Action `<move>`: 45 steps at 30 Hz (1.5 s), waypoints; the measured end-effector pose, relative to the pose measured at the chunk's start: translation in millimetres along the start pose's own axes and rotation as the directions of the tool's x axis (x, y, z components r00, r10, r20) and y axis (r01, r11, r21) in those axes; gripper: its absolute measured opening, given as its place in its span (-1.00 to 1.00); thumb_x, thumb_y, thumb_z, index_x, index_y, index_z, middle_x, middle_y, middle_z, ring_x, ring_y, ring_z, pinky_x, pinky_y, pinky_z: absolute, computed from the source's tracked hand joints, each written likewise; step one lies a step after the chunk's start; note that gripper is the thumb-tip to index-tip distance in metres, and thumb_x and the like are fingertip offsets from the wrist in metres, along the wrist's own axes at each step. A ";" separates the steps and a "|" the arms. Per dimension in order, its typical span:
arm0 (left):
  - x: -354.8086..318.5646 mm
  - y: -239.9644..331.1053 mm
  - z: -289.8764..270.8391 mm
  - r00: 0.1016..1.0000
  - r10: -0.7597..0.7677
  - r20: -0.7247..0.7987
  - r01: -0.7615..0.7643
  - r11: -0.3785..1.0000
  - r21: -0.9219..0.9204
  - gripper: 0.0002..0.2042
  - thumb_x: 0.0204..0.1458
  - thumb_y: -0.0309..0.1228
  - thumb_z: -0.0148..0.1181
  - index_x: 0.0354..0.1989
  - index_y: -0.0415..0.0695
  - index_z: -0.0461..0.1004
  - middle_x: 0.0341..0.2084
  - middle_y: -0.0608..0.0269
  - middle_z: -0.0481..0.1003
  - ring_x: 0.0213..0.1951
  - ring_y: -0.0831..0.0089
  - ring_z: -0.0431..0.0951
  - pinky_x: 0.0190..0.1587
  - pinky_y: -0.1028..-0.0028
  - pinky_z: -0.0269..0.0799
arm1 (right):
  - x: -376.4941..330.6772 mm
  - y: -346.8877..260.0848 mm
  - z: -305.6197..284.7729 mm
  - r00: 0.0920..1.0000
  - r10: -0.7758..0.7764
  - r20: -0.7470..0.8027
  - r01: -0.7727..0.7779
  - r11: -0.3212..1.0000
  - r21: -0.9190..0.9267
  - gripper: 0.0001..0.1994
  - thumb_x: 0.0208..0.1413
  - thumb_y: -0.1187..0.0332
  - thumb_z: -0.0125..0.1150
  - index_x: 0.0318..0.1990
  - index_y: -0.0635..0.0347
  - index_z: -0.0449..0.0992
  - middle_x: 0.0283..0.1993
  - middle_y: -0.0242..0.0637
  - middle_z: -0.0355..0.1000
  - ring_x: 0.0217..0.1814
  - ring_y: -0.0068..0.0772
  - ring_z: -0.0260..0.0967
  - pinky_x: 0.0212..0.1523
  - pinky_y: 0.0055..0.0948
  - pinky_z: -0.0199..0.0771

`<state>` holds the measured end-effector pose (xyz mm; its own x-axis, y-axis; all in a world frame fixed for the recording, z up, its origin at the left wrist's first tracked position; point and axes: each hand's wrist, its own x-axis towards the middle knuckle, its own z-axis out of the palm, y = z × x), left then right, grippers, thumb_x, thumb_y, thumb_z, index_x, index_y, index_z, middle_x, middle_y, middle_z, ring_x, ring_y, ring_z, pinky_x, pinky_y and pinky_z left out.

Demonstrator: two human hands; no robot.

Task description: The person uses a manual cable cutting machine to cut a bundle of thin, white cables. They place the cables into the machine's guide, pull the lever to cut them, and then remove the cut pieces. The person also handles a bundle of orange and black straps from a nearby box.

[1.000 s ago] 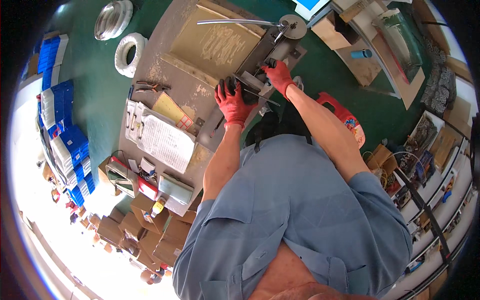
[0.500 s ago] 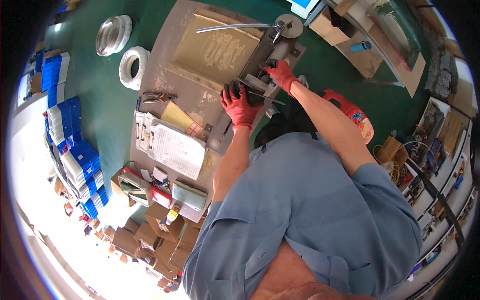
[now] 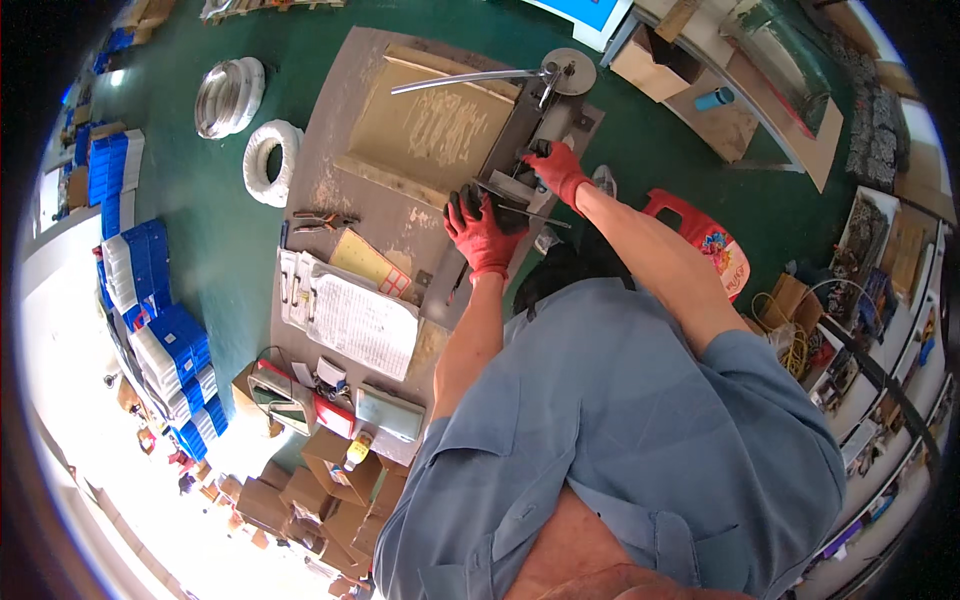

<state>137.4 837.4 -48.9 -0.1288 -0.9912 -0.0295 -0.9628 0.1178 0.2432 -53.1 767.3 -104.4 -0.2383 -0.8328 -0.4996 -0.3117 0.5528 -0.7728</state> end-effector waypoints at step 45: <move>-0.8 0.7 1.5 0.999 0.001 0.036 -0.003 0.999 0.051 -0.04 -0.54 0.20 0.43 0.20 0.13 0.34 0.27 -0.05 0.16 0.34 -0.10 -0.03 0.35 -0.06 -0.20 | -23.7 -13.4 -1.7 0.996 -0.086 -0.004 0.086 0.996 -0.016 -0.58 -0.04 0.14 0.33 -0.11 0.25 0.53 -0.12 0.03 0.52 -0.02 0.11 0.44 -0.02 -0.12 0.42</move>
<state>136.5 838.4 -50.2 -0.1380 -0.9884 -0.0641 -0.9733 0.1233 0.1935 -44.8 779.7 -81.5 -0.2145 -0.8771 -0.4298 -0.3457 0.4798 -0.8064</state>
